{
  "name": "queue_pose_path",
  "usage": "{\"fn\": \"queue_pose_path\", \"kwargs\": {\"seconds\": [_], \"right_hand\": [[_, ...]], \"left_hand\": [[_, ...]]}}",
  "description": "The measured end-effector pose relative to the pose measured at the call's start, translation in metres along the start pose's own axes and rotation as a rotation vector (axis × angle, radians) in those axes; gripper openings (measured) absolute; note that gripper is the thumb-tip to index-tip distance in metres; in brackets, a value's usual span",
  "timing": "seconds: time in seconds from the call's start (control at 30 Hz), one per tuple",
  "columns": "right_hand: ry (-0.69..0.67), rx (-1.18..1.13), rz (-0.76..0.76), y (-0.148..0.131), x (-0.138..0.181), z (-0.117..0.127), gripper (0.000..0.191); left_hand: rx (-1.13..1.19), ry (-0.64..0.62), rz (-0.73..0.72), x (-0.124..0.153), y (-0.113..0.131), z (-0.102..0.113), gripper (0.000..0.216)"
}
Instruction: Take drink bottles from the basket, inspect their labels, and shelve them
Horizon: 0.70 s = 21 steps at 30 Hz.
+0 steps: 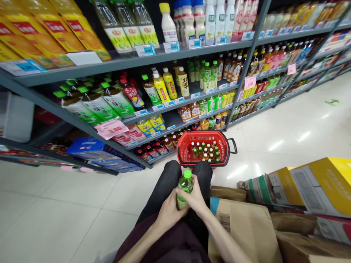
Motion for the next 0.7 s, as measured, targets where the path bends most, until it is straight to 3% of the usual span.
{"fn": "queue_pose_path", "kwargs": {"seconds": [0.17, 0.3, 0.4, 0.53, 0.7], "right_hand": [[0.022, 0.064, 0.047, 0.005, -0.002, 0.002, 0.062], [-0.047, 0.009, 0.020, 0.012, -0.002, -0.004, 0.066], [-0.142, 0.021, -0.009, 0.015, 0.003, -0.013, 0.051], [-0.219, 0.201, 0.008, 0.016, 0.010, -0.020, 0.031], [-0.266, 0.323, 0.096, 0.010, 0.016, -0.023, 0.035]], "left_hand": [[0.037, 0.029, 0.019, -0.008, 0.003, 0.006, 0.063], [0.147, 0.030, 0.130, -0.014, -0.003, 0.012, 0.054], [0.253, 0.040, 0.244, -0.014, -0.016, 0.016, 0.051], [0.351, 0.085, 0.381, -0.014, -0.039, 0.023, 0.054], [0.324, 0.123, 0.325, -0.036, -0.047, 0.033, 0.047]]}}
Point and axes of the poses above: each hand's wrist, its own x-axis away from the middle knuckle, its own z-axis out of the back of the hand, y = z × x, the point moved 9 cm from there along -x, towards the middle knuckle, and after that the axes turned 13 degrees about y, right-handed, at the moved point
